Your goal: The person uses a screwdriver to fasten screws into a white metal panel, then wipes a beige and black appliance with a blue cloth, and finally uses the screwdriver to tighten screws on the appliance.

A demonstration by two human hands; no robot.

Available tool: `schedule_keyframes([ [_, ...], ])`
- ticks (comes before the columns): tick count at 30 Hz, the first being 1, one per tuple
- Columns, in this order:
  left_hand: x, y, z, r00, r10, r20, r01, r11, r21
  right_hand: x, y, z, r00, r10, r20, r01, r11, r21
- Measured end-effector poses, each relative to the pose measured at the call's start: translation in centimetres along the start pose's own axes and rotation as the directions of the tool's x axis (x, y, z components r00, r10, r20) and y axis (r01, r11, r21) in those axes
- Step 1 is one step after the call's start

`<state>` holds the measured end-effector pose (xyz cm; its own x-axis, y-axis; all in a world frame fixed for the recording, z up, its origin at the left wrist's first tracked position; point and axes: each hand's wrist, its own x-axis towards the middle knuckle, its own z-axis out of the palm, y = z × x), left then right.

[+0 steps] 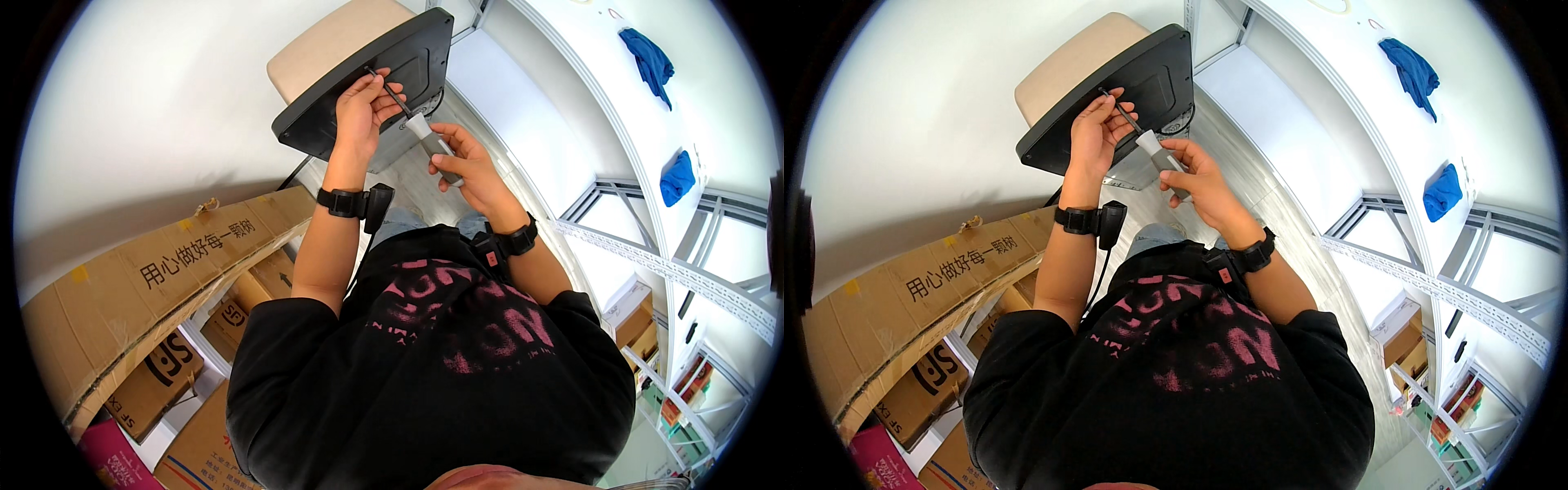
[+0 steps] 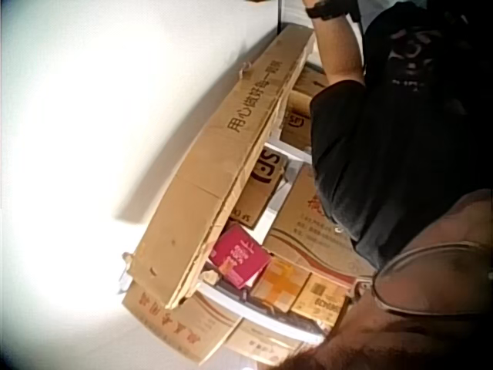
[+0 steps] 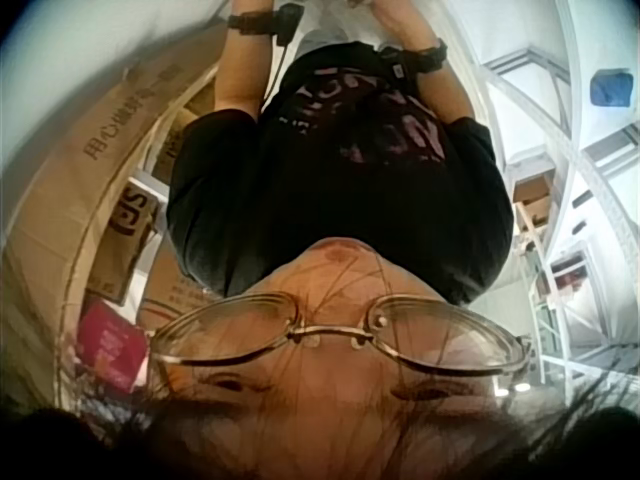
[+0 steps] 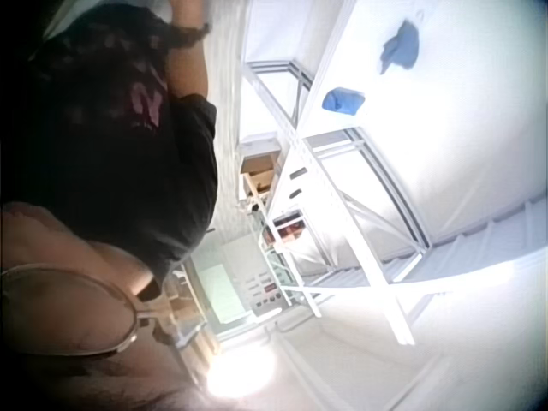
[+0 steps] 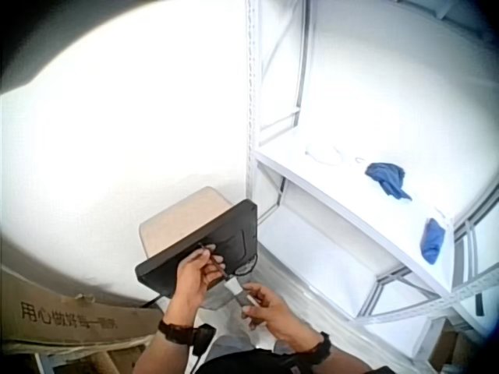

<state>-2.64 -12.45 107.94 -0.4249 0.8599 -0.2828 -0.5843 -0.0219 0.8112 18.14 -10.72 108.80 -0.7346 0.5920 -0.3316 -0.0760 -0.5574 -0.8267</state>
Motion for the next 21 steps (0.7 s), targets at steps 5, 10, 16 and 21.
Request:
schedule_keyframes([
  [5, 0.0, -0.1, -0.3, 1.000, 0.004, -0.006, -0.004, 1.000, -0.008, 0.0, -0.5, 0.4, 1.000, 0.011, 0.013, -0.012, 0.999, 0.037],
  [10, 0.0, 0.0, 0.5, 1.000, -0.003, -0.008, 0.003, 1.000, 0.004, 0.0, -0.3, 0.1, 1.000, 0.000, 0.003, -0.001, 0.995, 0.098],
  [16, 0.2, -0.3, 0.2, 1.000, 0.013, -0.024, -0.013, 1.000, 0.005, 0.0, -1.1, 0.1, 0.998, 0.060, 0.028, -0.064, 0.977, 0.203],
  [21, 0.1, -0.5, 0.4, 0.999, 0.004, -0.041, -0.005, 1.000, -0.009, 0.3, -0.9, 0.2, 1.000, 0.008, -0.004, -0.008, 0.993, 0.120],
])
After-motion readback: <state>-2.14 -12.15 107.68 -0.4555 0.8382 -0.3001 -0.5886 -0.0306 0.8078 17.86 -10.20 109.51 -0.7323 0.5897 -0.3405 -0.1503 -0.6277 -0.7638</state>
